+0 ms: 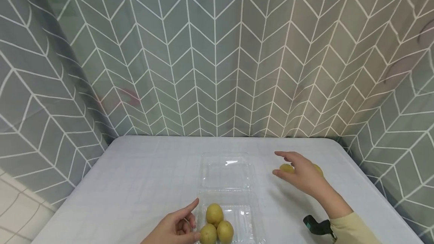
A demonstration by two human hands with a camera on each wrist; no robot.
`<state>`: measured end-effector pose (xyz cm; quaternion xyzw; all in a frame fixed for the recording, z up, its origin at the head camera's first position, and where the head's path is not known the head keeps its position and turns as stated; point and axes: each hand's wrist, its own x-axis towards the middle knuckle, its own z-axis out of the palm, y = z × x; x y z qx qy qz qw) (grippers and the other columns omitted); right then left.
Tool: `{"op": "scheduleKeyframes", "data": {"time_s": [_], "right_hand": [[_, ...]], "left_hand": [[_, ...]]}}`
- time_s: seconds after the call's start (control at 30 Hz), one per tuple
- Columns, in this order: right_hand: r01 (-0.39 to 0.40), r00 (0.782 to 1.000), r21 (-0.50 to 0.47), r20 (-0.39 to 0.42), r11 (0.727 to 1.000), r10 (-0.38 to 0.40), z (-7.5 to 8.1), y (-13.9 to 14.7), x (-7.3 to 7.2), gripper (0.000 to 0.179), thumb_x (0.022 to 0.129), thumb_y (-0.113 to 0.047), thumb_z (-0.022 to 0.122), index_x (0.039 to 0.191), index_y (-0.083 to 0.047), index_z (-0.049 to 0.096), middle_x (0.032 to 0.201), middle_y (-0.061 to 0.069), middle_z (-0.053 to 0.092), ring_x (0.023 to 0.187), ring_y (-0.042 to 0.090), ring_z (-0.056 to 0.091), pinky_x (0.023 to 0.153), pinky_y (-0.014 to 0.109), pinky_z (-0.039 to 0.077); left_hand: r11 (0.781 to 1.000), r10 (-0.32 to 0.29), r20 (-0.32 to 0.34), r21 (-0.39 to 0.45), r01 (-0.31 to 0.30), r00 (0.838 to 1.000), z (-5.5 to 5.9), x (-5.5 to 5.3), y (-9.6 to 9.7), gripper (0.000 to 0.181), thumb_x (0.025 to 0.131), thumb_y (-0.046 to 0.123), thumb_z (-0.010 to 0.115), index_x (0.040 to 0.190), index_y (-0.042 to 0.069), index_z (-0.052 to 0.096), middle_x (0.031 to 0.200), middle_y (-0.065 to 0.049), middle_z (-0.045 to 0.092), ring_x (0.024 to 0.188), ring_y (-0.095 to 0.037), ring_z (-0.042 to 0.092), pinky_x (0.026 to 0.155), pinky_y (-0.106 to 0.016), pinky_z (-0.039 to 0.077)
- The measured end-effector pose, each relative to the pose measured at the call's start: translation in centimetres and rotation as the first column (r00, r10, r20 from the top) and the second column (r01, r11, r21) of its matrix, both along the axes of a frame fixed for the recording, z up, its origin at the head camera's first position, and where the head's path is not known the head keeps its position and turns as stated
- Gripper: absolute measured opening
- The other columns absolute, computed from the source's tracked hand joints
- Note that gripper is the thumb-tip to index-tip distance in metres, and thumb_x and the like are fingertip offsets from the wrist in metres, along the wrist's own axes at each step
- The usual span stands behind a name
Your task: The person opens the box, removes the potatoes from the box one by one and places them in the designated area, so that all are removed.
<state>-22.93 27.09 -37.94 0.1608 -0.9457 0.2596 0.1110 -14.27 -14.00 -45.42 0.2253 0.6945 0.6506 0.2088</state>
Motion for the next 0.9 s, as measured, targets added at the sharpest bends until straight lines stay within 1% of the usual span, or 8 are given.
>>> {"op": "scheduleKeyframes", "data": {"time_s": [0.13,0.27,0.47,0.67,0.9], "right_hand": [[-0.065,0.998,-0.068,-0.007,0.996,0.065,0.4,-1.2,0.5,0.061,0.086,-0.038,0.078,0.136,-0.011,0.059,0.131,0.009,0.059,0.115,0.030,0.058,0.091,0.048,0.049],[-0.118,0.993,-0.110,-0.015,0.987,0.117,0.8,-2.4,1.1,0.060,0.084,-0.038,0.080,0.135,-0.013,0.059,0.131,0.003,0.059,0.114,0.024,0.059,0.091,0.043,0.051],[-0.197,0.980,-0.104,-0.015,0.975,0.196,0.9,-4.2,1.9,0.058,0.083,-0.036,0.081,0.134,-0.016,0.060,0.129,-0.004,0.059,0.110,0.020,0.061,0.089,0.036,0.052],[-0.281,0.960,-0.106,-0.010,0.954,0.281,0.4,-5.8,2.7,0.055,0.085,-0.036,0.080,0.132,-0.016,0.060,0.128,-0.006,0.059,0.107,0.020,0.062,0.089,0.035,0.053],[-0.355,0.934,-0.129,-0.017,0.926,0.356,-0.6,-7.1,3.5,0.051,0.085,-0.033,0.079,0.130,-0.016,0.062,0.126,-0.008,0.060,0.105,0.016,0.062,0.086,0.033,0.053]], "left_hand": [[1.000,0.003,-0.012,-0.006,-0.003,1.000,0.0,0.0,0.0,0.079,0.092,0.012,0.071,0.152,-0.007,0.023,0.099,-0.005,0.051,0.072,-0.002,0.052,0.063,-0.015,0.047],[1.000,0.006,-0.033,-0.011,-0.006,0.999,-0.1,0.0,-0.1,0.080,0.091,0.012,0.072,0.152,-0.007,0.024,0.099,-0.005,0.051,0.073,-0.002,0.052,0.064,-0.015,0.047],[1.000,0.004,-0.048,-0.001,-0.004,0.999,-0.1,0.1,-0.2,0.079,0.091,0.011,0.071,0.152,-0.008,0.024,0.098,-0.004,0.051,0.073,-0.002,0.053,0.064,-0.014,0.046],[1.000,0.007,-0.018,0.000,-0.007,1.000,0.2,0.1,-0.1,0.079,0.092,0.011,0.071,0.152,-0.008,0.024,0.099,-0.005,0.051,0.073,-0.002,0.053,0.064,-0.015,0.047],[1.000,0.001,-0.012,0.005,-0.001,1.000,0.1,0.1,-0.1,0.079,0.092,0.010,0.070,0.152,-0.008,0.023,0.099,-0.005,0.051,0.072,-0.002,0.053,0.063,-0.014,0.047]]}}
